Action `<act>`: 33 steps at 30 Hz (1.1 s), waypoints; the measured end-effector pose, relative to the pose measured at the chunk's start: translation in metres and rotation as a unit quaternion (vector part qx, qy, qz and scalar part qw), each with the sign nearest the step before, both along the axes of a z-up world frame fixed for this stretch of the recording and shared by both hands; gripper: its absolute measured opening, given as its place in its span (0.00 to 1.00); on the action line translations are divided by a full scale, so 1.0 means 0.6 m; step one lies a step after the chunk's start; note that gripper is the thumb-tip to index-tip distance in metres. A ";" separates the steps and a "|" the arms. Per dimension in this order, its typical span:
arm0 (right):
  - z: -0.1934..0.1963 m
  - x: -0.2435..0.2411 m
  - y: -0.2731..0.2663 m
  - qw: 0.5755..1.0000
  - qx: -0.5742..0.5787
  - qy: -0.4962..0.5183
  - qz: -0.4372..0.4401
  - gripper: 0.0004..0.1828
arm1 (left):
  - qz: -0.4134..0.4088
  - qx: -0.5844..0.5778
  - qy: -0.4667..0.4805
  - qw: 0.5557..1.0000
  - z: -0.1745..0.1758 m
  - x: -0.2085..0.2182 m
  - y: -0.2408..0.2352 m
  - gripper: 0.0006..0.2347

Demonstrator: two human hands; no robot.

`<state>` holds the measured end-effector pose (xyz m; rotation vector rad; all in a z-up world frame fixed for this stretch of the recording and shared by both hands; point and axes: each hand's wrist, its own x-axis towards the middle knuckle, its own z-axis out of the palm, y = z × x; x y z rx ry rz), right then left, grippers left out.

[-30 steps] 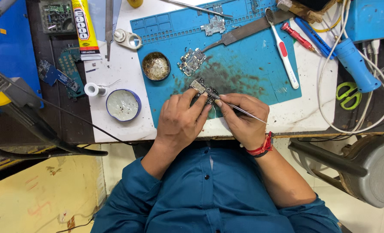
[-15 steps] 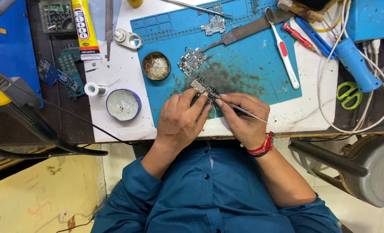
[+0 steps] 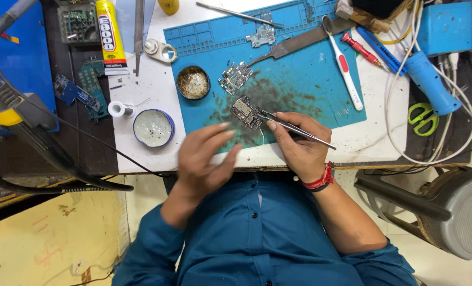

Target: The person uses a hot air gun and tweezers to heat and remove small components from a circuit board. They repeatedly apply heat, scrape with a tool, and reposition the board on a blue mat while handling solder and flux.

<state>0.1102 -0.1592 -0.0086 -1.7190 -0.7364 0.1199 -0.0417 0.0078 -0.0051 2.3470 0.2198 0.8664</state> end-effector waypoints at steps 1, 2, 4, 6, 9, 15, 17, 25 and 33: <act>-0.001 -0.001 -0.002 1.000 -0.002 0.002 -0.002 0.11 | 0.016 0.003 -0.019 1.000 -0.001 -0.024 0.011 0.14; -0.002 -0.001 -0.004 1.000 -0.002 0.004 -0.007 0.11 | 0.033 0.007 -0.039 0.999 0.001 -0.052 0.028 0.14; -0.006 -0.001 -0.006 1.000 -0.002 0.010 -0.012 0.11 | 0.136 0.007 -0.085 0.987 0.005 -0.108 0.077 0.12; -0.011 0.000 -0.005 1.000 0.012 0.006 -0.001 0.12 | 0.267 0.034 -0.088 0.959 0.017 -0.171 0.143 0.13; -0.020 -0.002 -0.010 0.999 0.035 0.019 0.006 0.12 | 0.393 0.049 -0.079 0.915 0.016 -0.242 0.209 0.17; -0.036 -0.006 -0.011 0.997 0.064 0.043 -0.009 0.12 | 0.364 0.120 0.005 0.924 -0.055 -0.268 0.239 0.16; -0.041 -0.008 -0.015 0.996 0.077 0.043 0.004 0.12 | 0.376 0.107 0.041 0.919 -0.074 -0.270 0.235 0.17; -0.031 -0.025 -0.033 0.992 0.103 -0.074 0.027 0.08 | 0.360 -0.028 -0.086 0.928 -0.032 -0.263 0.239 0.21; 0.024 -0.051 0.005 0.879 0.126 -0.405 0.218 0.17 | 0.182 0.016 0.098 0.978 0.074 -0.173 0.061 0.11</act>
